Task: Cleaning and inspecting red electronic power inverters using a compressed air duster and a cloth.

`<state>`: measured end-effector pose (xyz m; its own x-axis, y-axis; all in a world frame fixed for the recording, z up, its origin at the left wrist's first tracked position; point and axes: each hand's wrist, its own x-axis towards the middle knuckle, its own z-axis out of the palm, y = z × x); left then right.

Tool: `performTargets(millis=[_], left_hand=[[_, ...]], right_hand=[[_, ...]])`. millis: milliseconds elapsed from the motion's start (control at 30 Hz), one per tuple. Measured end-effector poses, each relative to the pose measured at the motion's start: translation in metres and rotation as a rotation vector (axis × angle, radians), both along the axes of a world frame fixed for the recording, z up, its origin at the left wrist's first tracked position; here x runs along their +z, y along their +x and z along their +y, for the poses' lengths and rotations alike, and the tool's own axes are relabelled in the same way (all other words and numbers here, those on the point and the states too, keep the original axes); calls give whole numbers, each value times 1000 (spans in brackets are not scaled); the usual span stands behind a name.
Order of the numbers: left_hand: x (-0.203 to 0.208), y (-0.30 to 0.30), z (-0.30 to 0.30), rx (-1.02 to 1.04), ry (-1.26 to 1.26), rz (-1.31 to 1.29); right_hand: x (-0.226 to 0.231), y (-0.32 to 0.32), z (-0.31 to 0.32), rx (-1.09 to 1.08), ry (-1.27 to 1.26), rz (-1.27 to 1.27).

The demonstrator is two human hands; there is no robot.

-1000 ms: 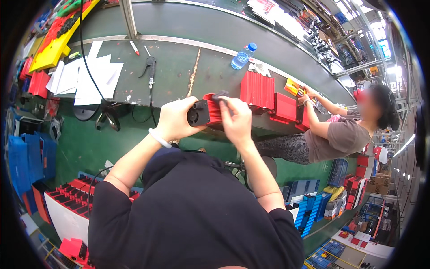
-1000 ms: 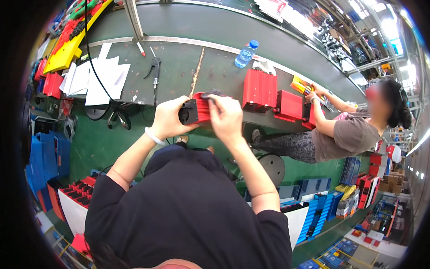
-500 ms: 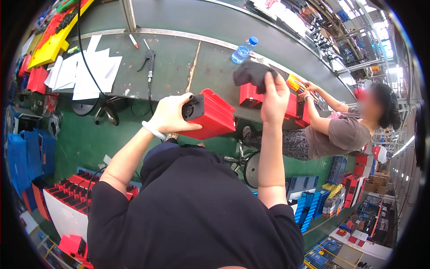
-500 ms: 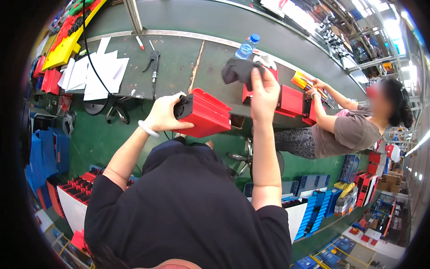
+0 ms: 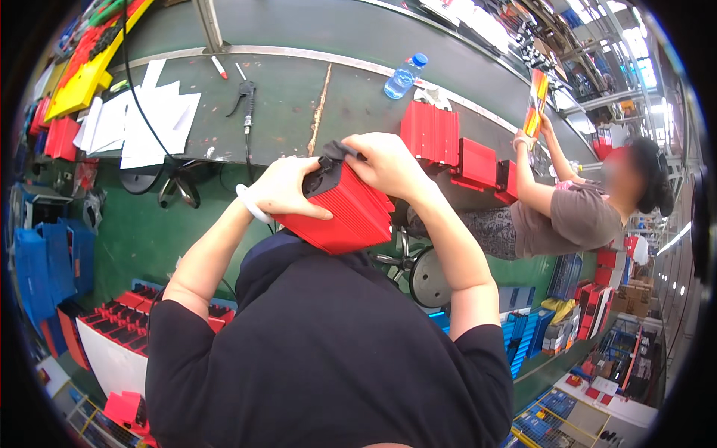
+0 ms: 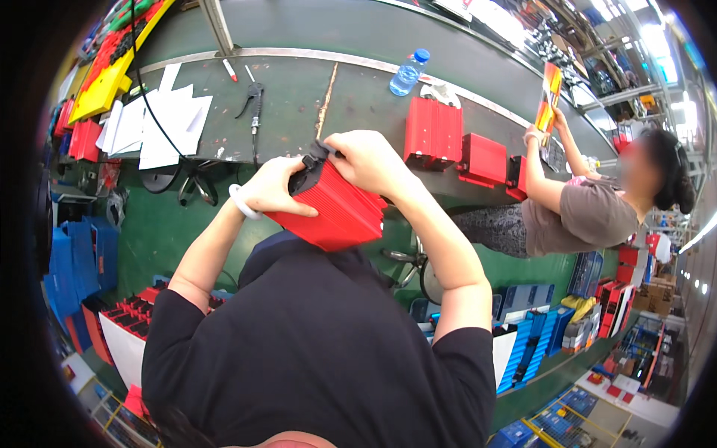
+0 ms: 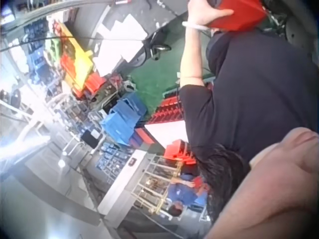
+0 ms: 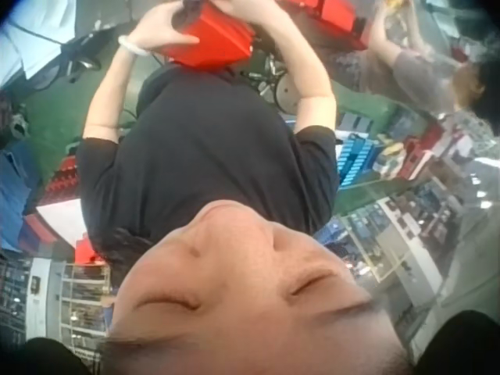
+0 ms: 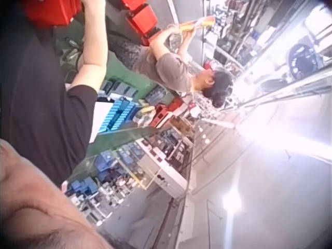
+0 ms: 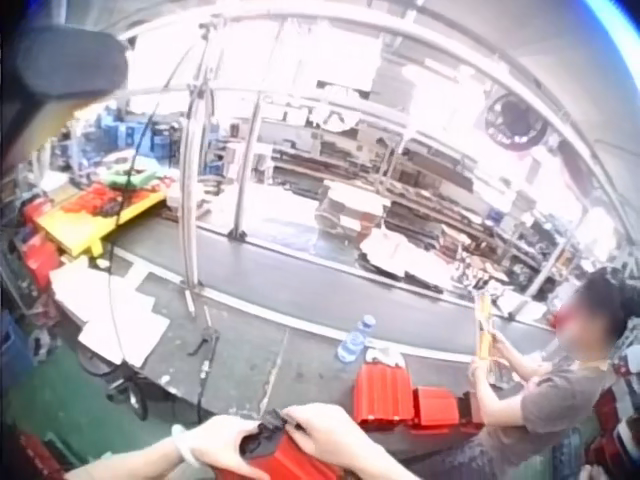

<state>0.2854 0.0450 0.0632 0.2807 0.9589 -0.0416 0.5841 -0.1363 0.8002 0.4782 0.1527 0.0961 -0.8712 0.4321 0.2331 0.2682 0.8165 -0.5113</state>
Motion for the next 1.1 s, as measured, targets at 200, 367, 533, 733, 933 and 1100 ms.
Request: performTargets(millis=[200, 367, 533, 733, 933, 1100], left_hand=[[3, -13, -7, 59, -58, -202], [-1, -21, -5, 97, -246, -273], [0, -18, -4, 122, -337, -457], [-26, -29, -12, 203, -445, -457], [-8, -38, -24, 183, -406, -402], [2, -33, -30, 174, -379, -418]], right_hand=[[-27, 31, 34, -589, -426, 562], [-30, 66, -9, -480, -403, 274], [-62, 75, -22, -135, -308, 135], [-90, 101, -33, -120, -197, 14], [-128, 152, -50, -427, -210, -290], [-34, 97, -59, -506, -777, 425]])
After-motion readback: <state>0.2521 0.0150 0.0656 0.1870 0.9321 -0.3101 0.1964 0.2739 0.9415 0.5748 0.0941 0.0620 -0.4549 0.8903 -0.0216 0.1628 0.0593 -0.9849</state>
